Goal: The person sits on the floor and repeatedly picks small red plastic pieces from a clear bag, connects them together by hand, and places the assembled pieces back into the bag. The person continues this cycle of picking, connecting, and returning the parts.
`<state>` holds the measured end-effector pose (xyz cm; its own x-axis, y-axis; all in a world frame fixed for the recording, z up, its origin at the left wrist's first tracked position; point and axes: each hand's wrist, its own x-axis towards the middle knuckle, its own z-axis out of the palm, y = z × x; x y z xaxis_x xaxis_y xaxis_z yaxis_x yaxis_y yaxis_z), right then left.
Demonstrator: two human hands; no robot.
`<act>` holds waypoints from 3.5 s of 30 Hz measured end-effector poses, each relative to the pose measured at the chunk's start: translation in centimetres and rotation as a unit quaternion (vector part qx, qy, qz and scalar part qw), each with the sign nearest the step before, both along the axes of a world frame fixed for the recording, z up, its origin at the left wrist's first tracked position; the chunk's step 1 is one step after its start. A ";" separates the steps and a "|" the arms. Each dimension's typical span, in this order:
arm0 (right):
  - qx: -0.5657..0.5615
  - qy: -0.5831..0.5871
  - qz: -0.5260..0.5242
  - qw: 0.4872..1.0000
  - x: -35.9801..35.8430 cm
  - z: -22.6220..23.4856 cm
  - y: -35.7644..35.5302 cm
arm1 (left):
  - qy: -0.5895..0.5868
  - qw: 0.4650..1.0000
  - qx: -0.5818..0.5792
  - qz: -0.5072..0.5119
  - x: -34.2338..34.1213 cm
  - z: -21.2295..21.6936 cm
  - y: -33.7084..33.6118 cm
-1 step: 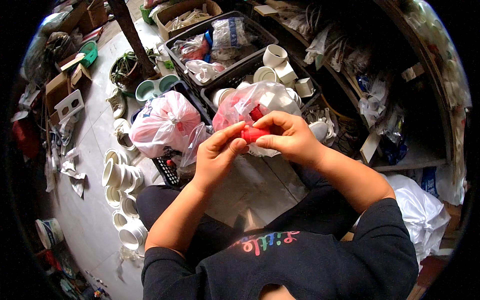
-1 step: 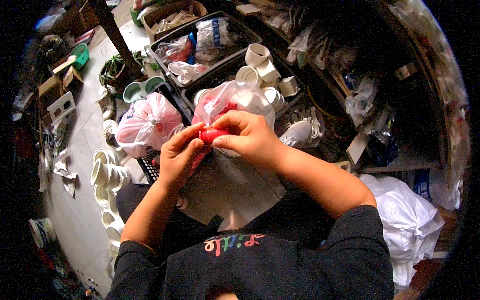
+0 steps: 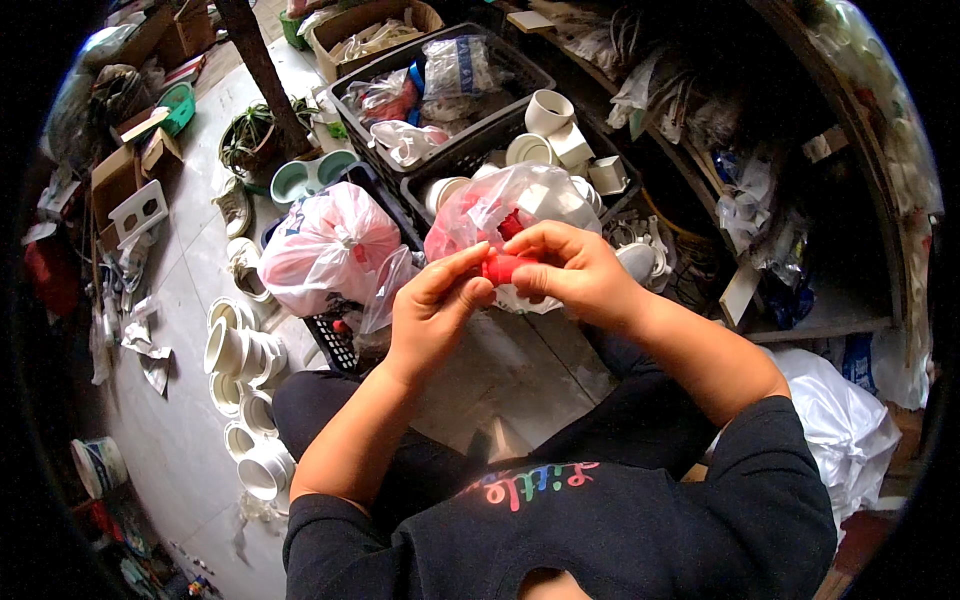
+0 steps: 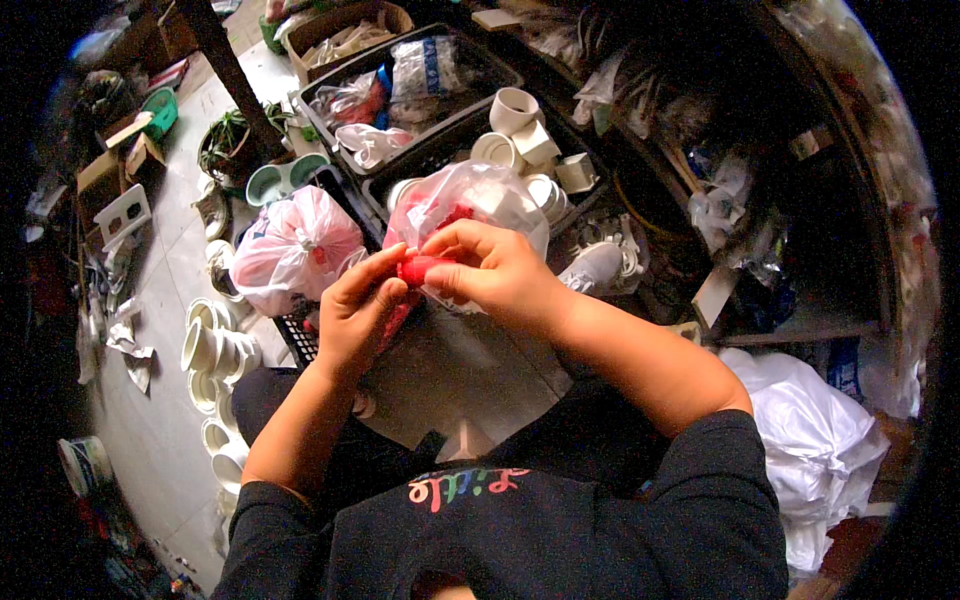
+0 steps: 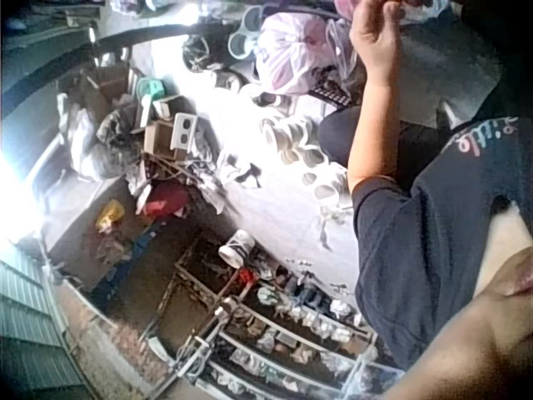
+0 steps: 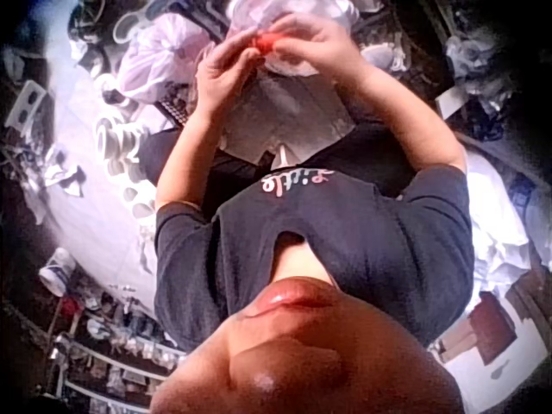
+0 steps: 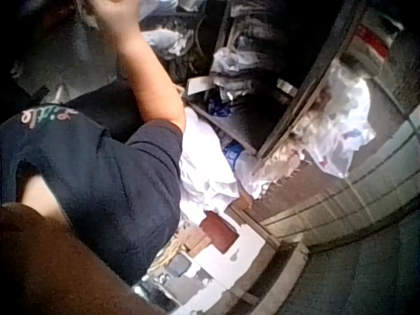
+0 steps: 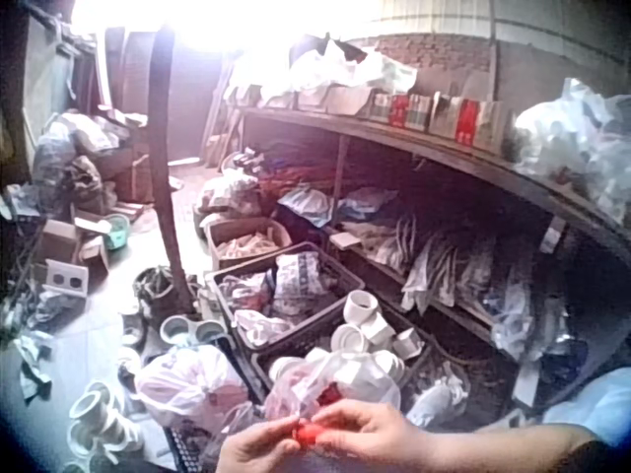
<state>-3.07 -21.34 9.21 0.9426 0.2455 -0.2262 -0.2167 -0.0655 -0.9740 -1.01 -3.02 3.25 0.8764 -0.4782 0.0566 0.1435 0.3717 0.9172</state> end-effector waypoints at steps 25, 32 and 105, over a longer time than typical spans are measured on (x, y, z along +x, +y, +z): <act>0.000 0.011 -0.071 0.997 -0.6 -0.5 1.5 | 0.117 0.992 -0.047 -0.018 0.2 -0.3 0.1; -0.037 0.175 0.034 0.983 0.7 0.1 -0.5 | 0.132 0.989 -0.064 -0.029 0.1 -0.1 0.0; -0.190 -0.137 -0.020 0.972 0.1 -0.8 0.0 | 0.189 0.980 -0.040 -0.043 0.1 -0.6 -0.3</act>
<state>-3.01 -21.36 8.38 0.9875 0.1545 -0.0316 0.0382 -0.4285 -0.9027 -0.93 -3.34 2.62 0.7990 -0.5581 -0.2239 0.5009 0.4118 0.7612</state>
